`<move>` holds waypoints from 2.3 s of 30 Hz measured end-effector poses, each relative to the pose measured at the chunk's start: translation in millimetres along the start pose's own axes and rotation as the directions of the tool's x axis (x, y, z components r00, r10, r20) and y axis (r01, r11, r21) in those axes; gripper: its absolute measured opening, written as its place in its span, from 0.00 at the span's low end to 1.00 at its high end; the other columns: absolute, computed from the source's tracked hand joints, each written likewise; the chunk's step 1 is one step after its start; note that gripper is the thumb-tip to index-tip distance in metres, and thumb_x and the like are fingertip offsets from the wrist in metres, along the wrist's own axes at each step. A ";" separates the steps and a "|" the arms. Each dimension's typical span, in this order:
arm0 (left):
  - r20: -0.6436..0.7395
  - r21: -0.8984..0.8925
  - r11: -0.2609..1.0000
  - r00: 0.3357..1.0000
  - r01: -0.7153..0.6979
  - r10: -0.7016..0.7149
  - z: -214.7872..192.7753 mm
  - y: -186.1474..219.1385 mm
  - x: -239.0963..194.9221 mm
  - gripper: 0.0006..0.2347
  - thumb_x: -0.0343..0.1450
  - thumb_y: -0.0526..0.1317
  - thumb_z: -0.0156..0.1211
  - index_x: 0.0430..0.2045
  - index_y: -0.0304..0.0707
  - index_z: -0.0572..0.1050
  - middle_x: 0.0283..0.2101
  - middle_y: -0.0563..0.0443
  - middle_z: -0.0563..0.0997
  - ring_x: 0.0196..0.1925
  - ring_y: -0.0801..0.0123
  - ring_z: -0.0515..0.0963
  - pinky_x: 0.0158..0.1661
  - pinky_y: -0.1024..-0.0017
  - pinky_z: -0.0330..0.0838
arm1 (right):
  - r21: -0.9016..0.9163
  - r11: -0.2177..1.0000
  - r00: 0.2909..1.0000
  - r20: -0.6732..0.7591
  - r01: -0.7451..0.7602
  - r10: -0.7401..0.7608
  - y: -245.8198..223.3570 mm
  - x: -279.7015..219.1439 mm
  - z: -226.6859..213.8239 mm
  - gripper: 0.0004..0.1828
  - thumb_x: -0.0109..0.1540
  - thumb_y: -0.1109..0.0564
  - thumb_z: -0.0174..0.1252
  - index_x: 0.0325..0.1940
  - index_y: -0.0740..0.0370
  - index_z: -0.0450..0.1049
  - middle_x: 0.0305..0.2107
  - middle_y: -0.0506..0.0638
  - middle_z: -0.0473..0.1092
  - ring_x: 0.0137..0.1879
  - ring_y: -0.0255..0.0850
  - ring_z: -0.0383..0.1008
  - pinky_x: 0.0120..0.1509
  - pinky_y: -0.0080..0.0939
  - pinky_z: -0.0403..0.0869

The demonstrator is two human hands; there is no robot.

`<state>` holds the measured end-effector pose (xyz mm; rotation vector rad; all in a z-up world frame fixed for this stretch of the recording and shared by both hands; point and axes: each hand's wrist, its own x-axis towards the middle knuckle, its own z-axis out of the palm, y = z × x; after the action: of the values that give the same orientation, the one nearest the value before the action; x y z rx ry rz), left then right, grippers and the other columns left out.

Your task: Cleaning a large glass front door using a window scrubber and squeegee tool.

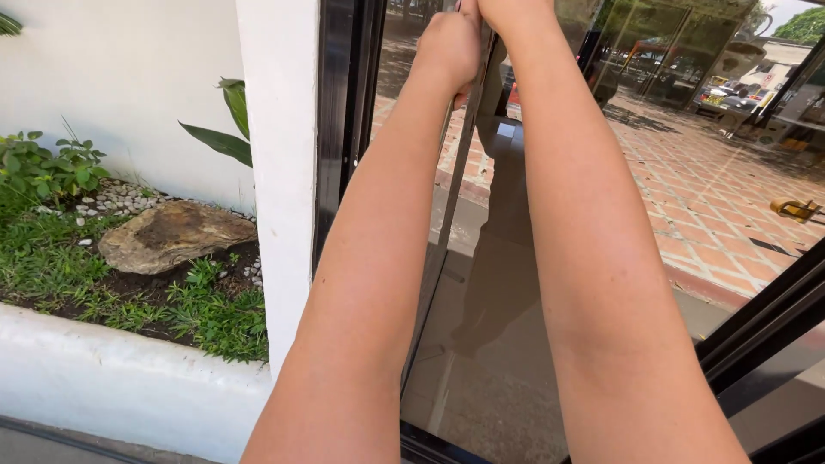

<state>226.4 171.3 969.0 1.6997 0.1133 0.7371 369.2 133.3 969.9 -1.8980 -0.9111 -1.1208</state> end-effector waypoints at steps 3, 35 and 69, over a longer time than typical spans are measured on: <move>0.005 0.044 0.999 1.000 0.007 -0.007 4.9 -14.1 -18.3 0.35 0.65 0.63 0.22 0.26 0.28 0.76 0.24 0.38 0.81 0.09 0.57 0.73 0.16 0.62 0.74 | -0.014 1.000 1.000 -0.003 -0.001 0.001 3.6 -14.0 0.6 0.25 0.63 0.39 0.54 0.35 0.64 0.80 0.28 0.55 0.80 0.30 0.50 0.79 0.37 0.48 0.76; 0.136 0.313 0.911 0.937 0.267 -0.321 -13.0 -404.0 -285.2 0.26 0.79 0.56 0.28 0.52 0.40 0.75 0.51 0.40 0.82 0.57 0.46 0.79 0.61 0.49 0.69 | -0.223 0.721 0.557 0.500 -0.656 0.663 -63.7 -472.8 26.7 0.41 0.69 0.29 0.37 0.78 0.57 0.52 0.47 0.78 0.73 0.60 0.70 0.73 0.68 0.67 0.68; 0.160 -0.039 0.964 0.954 0.263 -0.254 0.6 -202.2 -176.5 0.28 0.71 0.64 0.33 0.28 0.34 0.70 0.18 0.50 0.69 0.12 0.70 0.67 0.13 0.71 0.65 | -0.005 0.963 0.883 0.396 -0.270 0.250 -35.7 -255.4 -40.8 0.21 0.68 0.42 0.51 0.54 0.60 0.73 0.36 0.52 0.77 0.38 0.41 0.78 0.44 0.44 0.74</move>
<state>149.3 146.8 713.1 1.6392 0.2003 0.4086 229.7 63.5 760.6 -2.1697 -0.8501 -0.5572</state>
